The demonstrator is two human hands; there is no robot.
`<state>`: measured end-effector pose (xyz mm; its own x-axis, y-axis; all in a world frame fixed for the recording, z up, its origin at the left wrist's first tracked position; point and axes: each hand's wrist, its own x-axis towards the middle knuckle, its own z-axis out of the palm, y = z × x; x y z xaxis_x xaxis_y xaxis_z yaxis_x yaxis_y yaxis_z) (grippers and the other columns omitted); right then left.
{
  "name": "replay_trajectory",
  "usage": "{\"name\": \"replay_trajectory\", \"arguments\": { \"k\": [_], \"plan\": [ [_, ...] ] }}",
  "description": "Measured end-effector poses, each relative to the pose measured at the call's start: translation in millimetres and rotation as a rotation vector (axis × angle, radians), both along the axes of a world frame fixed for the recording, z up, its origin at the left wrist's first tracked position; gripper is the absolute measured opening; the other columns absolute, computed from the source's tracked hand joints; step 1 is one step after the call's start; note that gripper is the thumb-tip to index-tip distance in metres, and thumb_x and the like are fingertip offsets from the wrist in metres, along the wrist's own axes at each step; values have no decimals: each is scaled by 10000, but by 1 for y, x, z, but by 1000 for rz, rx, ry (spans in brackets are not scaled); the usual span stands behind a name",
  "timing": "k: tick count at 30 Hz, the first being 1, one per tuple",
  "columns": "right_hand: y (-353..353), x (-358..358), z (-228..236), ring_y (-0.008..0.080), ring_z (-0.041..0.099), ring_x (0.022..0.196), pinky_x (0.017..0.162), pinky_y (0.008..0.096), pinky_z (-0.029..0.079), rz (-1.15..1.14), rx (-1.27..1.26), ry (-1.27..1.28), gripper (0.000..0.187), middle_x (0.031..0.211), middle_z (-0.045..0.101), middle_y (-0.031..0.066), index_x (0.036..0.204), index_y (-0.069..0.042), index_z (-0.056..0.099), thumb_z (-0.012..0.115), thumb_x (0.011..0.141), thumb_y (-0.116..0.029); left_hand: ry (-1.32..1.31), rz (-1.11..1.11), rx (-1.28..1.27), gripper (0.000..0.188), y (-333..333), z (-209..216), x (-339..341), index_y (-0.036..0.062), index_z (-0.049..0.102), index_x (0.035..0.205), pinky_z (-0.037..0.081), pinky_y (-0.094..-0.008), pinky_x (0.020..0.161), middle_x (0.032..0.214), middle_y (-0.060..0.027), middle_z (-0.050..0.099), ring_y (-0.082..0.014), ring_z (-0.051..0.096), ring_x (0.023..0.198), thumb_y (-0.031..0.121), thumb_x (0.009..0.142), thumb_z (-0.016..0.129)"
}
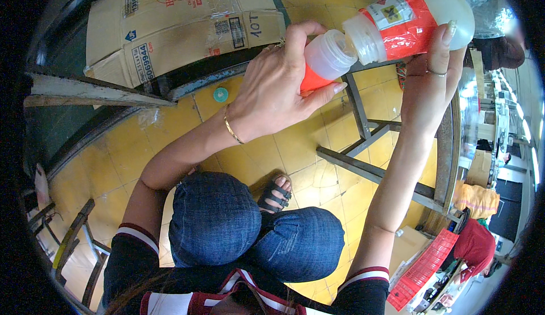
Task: The person squats on the floor and pours a white liquid from a large bottle into a smaller bottle. They then use a wooden stick to scrape the inside of the large bottle and place the stick into a green bin.
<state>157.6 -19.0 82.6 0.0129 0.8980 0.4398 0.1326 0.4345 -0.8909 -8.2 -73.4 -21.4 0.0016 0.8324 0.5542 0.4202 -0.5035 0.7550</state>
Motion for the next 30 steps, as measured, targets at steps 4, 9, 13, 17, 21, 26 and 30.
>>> {"name": "replay_trajectory", "arguments": {
  "k": [4, 9, 13, 17, 21, 26, 30],
  "plan": [
    [-3, 2, 0, 218, 554, 1152, 971, 402, 449, 11, 75, -69, 497, 1263, 545, 129, 1369, -46, 382, 485, 982, -342, -3, -17, -23, 650, -2, 2, -1, 10, 331, 1208, 533, -456, 692, 910, -222, 641, -395, 661, 741, 264, 776, 744],
    [-6, 11, -1, 235, 528, 1193, 983, 406, 439, 53, 149, -120, 510, 1280, 529, 139, 1380, -33, 371, 502, 979, -321, -3, -14, 22, 622, -5, 4, -2, 7, 354, 1202, 531, -454, 680, 909, -220, 647, -388, 662, 739, 255, 780, 737],
    [-12, 19, 3, 195, 484, 1196, 1004, 374, 398, 49, 227, -341, 528, 1291, 493, 121, 1384, -37, 365, 552, 959, -287, 13, -84, -48, 600, -10, 3, -5, 10, 365, 1203, 525, -452, 709, 931, -221, 645, -392, 661, 745, 254, 790, 725],
    [-22, 18, 1, 181, 458, 1199, 1026, 358, 356, 50, 234, -460, 568, 1314, 464, 115, 1398, -53, 333, 600, 936, -246, -20, -160, -159, 602, -14, -1, -6, 8, 359, 1220, 518, -449, 755, 970, -230, 635, -394, 658, 801, 265, 805, 711],
    [-25, 11, -12, 240, 423, 1249, 1054, 385, 326, -1, 261, -457, 730, 1356, 406, 161, 1431, -23, 262, 670, 889, -294, -78, -182, -279, 607, -18, -6, -8, 1, 353, 1234, 516, -443, 780, 997, -234, 626, -392, 650, 886, 291, 825, 694],
    [-26, 7, -27, 241, 430, 1247, 1055, 391, 328, -30, 208, -399, 699, 1346, 422, 160, 1432, -36, 267, 648, 906, -296, -72, -158, -372, 617, -20, -13, -9, 1, 330, 1246, 519, -434, 786, 1008, -232, 624, -391, 646, 914, 315, 844, 677],
    [-22, 7, -31, 203, 493, 1188, 1012, 370, 387, -59, 83, -316, 627, 1281, 495, 134, 1400, -34, 334, 624, 921, -317, -58, -178, -356, 616, -22, -19, -9, -2, 317, 1242, 522, -430, 779, 1001, -230, 626, -379, 653, 906, 307, 849, 678]
  ]
}}
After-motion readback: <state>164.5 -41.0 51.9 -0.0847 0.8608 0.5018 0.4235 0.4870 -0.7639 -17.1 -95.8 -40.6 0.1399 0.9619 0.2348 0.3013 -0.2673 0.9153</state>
